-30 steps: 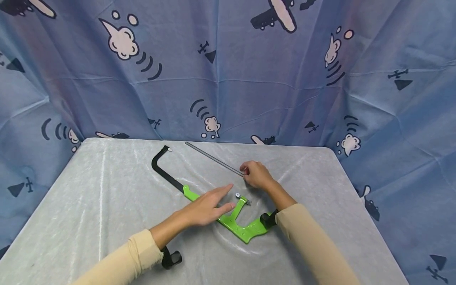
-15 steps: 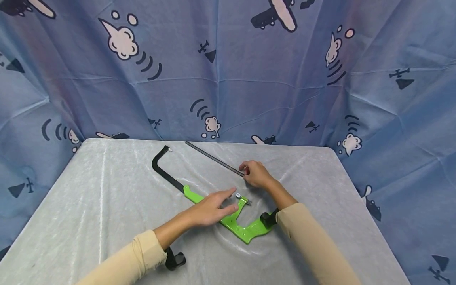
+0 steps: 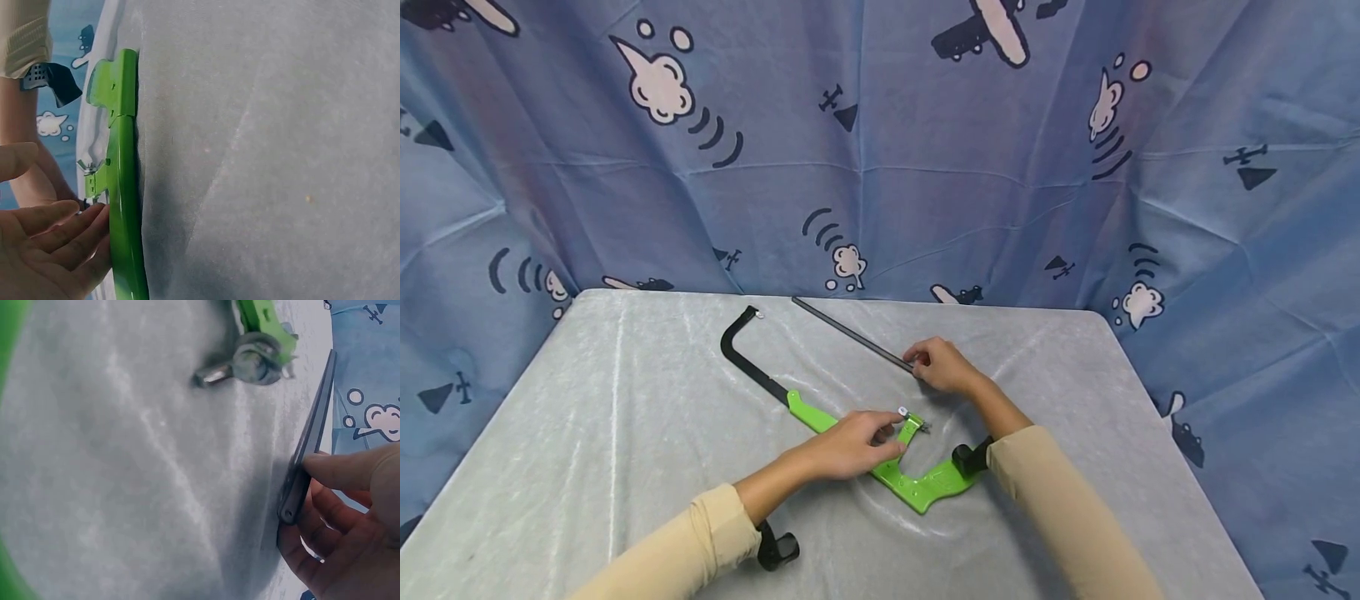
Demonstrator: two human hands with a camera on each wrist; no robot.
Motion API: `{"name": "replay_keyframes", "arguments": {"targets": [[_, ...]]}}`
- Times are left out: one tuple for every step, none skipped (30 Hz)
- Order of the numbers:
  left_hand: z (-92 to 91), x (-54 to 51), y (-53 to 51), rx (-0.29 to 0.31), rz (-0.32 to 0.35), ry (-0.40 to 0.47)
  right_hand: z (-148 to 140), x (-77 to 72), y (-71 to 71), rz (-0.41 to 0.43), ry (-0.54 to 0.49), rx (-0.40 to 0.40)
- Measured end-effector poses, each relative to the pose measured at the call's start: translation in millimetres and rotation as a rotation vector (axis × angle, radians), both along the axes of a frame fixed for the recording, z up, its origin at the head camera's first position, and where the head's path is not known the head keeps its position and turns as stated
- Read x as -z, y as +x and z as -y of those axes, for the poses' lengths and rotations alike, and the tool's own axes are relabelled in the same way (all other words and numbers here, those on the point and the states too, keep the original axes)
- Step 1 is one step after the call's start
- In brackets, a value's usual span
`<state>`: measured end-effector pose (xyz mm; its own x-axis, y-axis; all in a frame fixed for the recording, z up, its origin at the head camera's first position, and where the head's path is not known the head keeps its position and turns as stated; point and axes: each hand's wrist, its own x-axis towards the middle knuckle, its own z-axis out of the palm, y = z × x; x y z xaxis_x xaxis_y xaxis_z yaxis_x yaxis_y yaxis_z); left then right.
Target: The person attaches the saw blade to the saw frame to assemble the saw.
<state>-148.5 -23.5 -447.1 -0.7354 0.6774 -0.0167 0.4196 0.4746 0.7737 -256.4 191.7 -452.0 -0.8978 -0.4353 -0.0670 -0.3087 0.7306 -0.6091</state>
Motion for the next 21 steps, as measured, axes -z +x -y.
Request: {"name": "replay_keyframes", "arguments": {"targets": [[-0.4, 0.3, -0.1, -0.001, 0.001, -0.003, -0.4, -0.4, 0.0, 0.007, -0.004, -0.006], [-0.6, 0.5, -0.1, -0.002, 0.003, -0.004, -0.7, -0.7, -0.1, 0.011, -0.007, -0.011], [-0.8, 0.8, -0.1, -0.001, 0.004, -0.004, -1.1, -1.3, 0.2, 0.016, -0.008, -0.016], [-0.8, 1.0, -0.2, -0.002, 0.005, -0.004, -1.6, -2.0, 0.6, 0.023, -0.011, -0.021], [-0.9, 1.4, -0.2, -0.001, 0.004, -0.003, -2.1, -2.7, 0.9, 0.027, -0.012, -0.029], [-0.9, 1.7, -0.3, 0.001, 0.003, -0.001, -2.5, -3.2, 1.1, 0.032, -0.013, -0.033], [-0.9, 2.0, -0.3, 0.002, 0.003, 0.0, -2.7, -4.1, 1.4, 0.039, -0.016, -0.038], [-1.1, 2.1, -0.3, 0.003, 0.002, 0.0, -2.9, -4.7, 1.6, 0.046, -0.016, -0.041], [-1.4, 2.4, -0.4, 0.002, 0.002, 0.0, -3.2, -5.4, 2.0, 0.055, -0.019, -0.044], [-1.6, 2.7, -0.5, 0.001, 0.002, -0.001, -3.4, -6.0, 2.1, 0.068, -0.021, -0.044], [-2.0, 3.0, -0.5, -0.001, 0.003, -0.003, -3.3, -6.6, 2.4, 0.08, -0.022, -0.047], [-2.3, 2.9, -0.4, -0.003, 0.004, -0.006, -2.9, -7.4, 2.7, 0.099, -0.028, -0.043], [-2.6, 3.0, -0.5, -0.005, 0.006, -0.007, -2.6, -8.4, 3.2, 0.121, -0.032, -0.036], [-3.1, 3.0, -0.6, -0.006, 0.007, -0.007, -2.2, -9.1, 3.4, 0.143, -0.039, -0.032], [-3.4, 3.2, -0.7, -0.007, 0.008, -0.005, -1.8, -10.0, 3.8, 0.165, -0.045, -0.028], [-3.8, 3.1, -0.9, -0.005, 0.006, -0.002, -1.2, -11.0, 4.2, 0.188, -0.052, -0.021], [-4.2, 2.9, -1.1, -0.004, 0.004, 0.003, -0.7, -11.7, 4.5, 0.21, -0.062, -0.013], [-4.6, 2.9, -1.6, -0.001, 0.003, 0.006, -0.3, -12.3, 4.7, 0.232, -0.072, -0.001], [-5.1, 3.1, -2.0, 0.001, 0.005, 0.01, -0.3, -12.5, 4.9, 0.251, -0.08, 0.007], [-5.5, 3.1, -2.5, 0.004, 0.008, 0.013, -0.3, -12.6, 4.9, 0.267, -0.09, 0.011], [-5.8, 3.3, -2.9, 0.004, 0.011, 0.017, -0.5, -12.5, 4.9, 0.285, -0.102, 0.021]]}}
